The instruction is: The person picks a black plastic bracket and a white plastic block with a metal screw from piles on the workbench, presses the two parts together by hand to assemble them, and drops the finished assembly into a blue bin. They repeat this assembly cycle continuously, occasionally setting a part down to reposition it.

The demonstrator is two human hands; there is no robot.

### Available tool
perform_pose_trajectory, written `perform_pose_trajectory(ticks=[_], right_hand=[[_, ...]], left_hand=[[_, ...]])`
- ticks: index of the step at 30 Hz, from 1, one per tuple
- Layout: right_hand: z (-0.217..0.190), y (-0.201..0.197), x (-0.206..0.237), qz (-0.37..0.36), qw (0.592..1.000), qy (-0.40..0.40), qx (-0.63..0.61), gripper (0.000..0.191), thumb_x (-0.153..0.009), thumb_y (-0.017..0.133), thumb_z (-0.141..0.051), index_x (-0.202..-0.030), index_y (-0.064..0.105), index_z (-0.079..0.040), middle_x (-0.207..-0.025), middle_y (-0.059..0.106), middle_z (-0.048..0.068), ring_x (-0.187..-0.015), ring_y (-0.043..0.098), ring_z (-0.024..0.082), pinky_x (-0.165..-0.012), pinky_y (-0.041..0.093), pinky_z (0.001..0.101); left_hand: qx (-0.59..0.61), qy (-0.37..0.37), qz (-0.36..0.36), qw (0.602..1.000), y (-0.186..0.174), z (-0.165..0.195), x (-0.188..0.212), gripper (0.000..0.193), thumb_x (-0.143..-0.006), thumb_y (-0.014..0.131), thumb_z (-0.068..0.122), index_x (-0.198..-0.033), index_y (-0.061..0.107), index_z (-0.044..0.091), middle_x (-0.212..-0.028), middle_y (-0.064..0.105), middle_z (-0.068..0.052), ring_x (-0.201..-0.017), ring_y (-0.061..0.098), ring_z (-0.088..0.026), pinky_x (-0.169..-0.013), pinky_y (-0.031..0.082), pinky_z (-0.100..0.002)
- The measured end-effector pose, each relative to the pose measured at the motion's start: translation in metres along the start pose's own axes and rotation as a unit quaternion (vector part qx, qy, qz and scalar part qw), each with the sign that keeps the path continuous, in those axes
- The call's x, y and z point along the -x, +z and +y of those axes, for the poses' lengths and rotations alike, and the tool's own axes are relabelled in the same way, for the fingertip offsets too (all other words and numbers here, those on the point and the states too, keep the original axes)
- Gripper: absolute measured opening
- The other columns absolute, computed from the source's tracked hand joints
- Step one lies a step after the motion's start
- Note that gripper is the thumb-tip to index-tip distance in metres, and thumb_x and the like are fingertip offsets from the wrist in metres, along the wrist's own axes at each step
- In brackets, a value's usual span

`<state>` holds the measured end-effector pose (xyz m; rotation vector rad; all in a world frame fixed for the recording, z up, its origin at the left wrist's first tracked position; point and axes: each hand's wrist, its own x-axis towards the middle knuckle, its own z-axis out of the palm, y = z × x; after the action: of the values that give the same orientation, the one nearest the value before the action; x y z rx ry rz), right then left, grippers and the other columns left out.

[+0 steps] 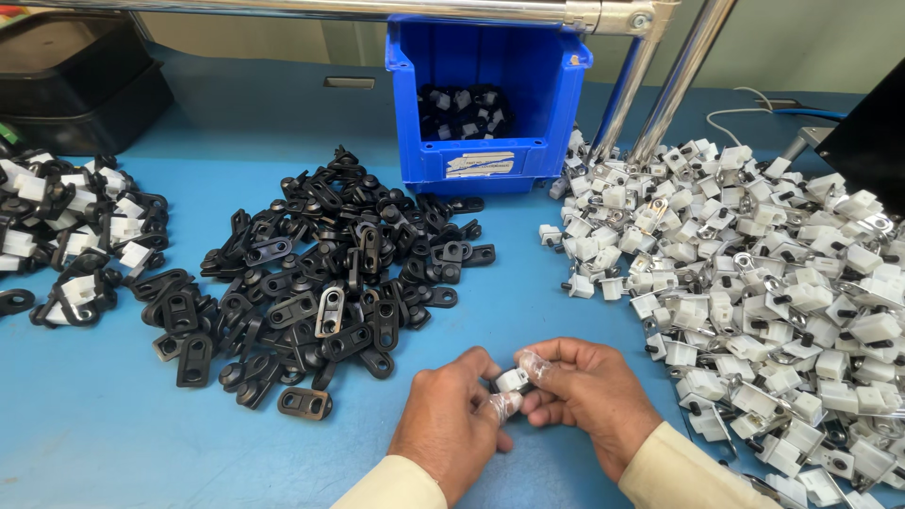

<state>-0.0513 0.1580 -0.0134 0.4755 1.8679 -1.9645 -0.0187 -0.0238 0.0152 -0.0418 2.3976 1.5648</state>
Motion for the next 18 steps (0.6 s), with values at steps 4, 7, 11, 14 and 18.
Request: perform_pose_trajectory(ticks=[4, 7, 11, 14, 18], right_hand=[[-0.019, -0.004, -0.003, -0.056, 0.992, 0.059, 0.094, 0.016, -0.091, 0.069, -0.008, -0.102, 0.072, 0.004, -0.082, 0.076, 0.016, -0.058, 0.068, 0.019, -0.055, 0.056, 0.0312], [-0.062, -0.002, -0.011, -0.094, 0.983, 0.026, 0.156, 0.019, -0.087, 0.07, -0.007, -0.103, 0.073, 0.002, -0.084, 0.078, 0.017, -0.059, 0.069, 0.021, -0.055, 0.057, 0.0324], [-0.123, -0.004, -0.039, -0.031, 0.982, -0.186, 0.005, 0.034, -0.088, 0.065, -0.011, -0.121, 0.066, -0.008, -0.095, 0.078, 0.005, -0.086, 0.076, 0.017, -0.072, 0.063, 0.0291], [-0.131, -0.019, -0.065, 0.088, 0.93, -0.277, 0.225, 0.031, -0.093, 0.065, -0.015, -0.123, 0.07, -0.009, -0.101, 0.078, 0.003, -0.093, 0.076, 0.02, -0.074, 0.062, 0.0353], [-0.11, -0.025, -0.112, 0.21, 0.662, -0.362, 0.621, 0.03, -0.093, 0.063, -0.018, -0.12, 0.077, -0.016, -0.103, 0.075, 0.017, -0.1, 0.069, 0.034, -0.098, 0.051, 0.0501]], left_hand=[[-0.022, 0.024, -0.051, 0.998, -0.008, -0.009, 0.002, 0.03, -0.085, 0.079, 0.013, -0.111, 0.068, 0.003, -0.07, 0.077, -0.01, -0.06, 0.076, -0.014, -0.054, 0.056, -0.026], [0.08, -0.018, -0.063, 0.995, -0.008, -0.017, 0.004, 0.038, -0.086, 0.078, 0.013, -0.12, 0.064, 0.004, -0.072, 0.072, -0.01, -0.062, 0.075, -0.014, -0.053, 0.056, -0.025], [0.125, -0.082, -0.068, 0.986, -0.009, -0.025, -0.001, 0.032, -0.092, 0.07, 0.013, -0.122, 0.065, 0.003, -0.076, 0.074, -0.008, -0.066, 0.077, -0.014, -0.053, 0.058, -0.023], [0.133, -0.068, -0.072, 0.986, -0.009, -0.028, -0.002, 0.029, -0.093, 0.07, 0.011, -0.12, 0.066, 0.0, -0.077, 0.074, -0.007, -0.067, 0.077, -0.013, -0.054, 0.058, -0.023], [0.13, -0.071, -0.067, 0.987, -0.007, -0.029, -0.003, 0.028, -0.093, 0.07, 0.011, -0.118, 0.066, 0.0, -0.076, 0.073, -0.008, -0.065, 0.076, -0.013, -0.052, 0.058, -0.023]])
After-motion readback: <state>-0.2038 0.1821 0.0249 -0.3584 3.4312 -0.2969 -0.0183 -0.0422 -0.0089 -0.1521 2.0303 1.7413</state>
